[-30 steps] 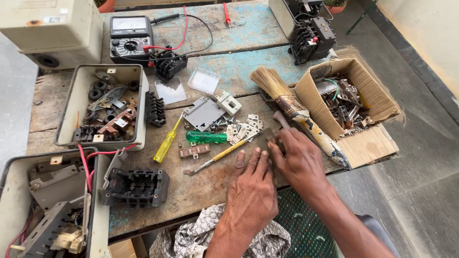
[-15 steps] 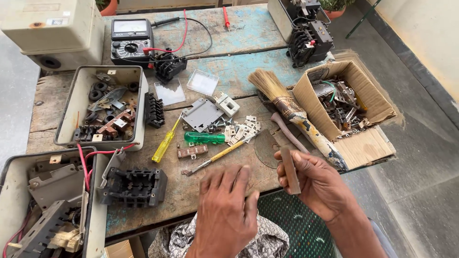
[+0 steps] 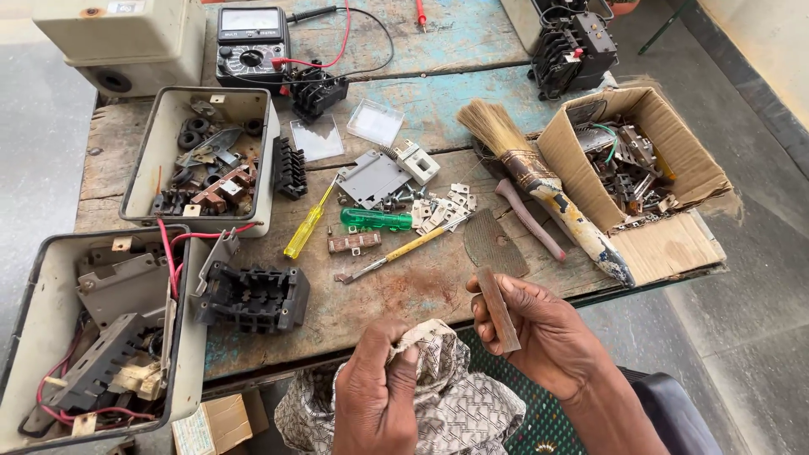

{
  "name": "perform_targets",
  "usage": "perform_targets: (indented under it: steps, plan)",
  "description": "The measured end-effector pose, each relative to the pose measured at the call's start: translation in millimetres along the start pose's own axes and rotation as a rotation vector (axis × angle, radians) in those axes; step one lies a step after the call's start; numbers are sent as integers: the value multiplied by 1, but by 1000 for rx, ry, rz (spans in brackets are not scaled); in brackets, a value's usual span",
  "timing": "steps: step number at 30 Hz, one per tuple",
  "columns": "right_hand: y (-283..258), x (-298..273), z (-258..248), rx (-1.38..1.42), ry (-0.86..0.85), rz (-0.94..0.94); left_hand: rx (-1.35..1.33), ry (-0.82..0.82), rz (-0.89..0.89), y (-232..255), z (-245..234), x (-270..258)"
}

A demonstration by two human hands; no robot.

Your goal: The person sands electrical contactor components using an abrasive disc by hand, then wipes the parts clean with a cloth.

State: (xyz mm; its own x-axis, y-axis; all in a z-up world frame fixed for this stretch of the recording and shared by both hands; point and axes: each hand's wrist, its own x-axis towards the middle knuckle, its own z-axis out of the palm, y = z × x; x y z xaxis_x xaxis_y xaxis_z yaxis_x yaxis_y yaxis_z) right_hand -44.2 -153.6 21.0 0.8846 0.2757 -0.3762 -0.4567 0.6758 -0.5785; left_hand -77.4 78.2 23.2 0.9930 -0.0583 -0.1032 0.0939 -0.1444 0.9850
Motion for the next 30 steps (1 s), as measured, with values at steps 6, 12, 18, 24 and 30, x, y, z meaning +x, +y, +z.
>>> perform_targets:
  steps: [6,12,18,24,30]
  plan:
    - [14,-1,13,10,137,0,-318,62,126,4,15,-6]
    - [-13,1,11,-469,313,-308,502,54,657,12,17,5]
    - [-36,3,32,-1520,644,-528,753,102,746,13,65,52]
    - [-27,33,22,-1936,605,-703,886,-49,660,7,81,87]
    - [-30,34,16,-2195,536,-763,891,-153,643,0,77,87]
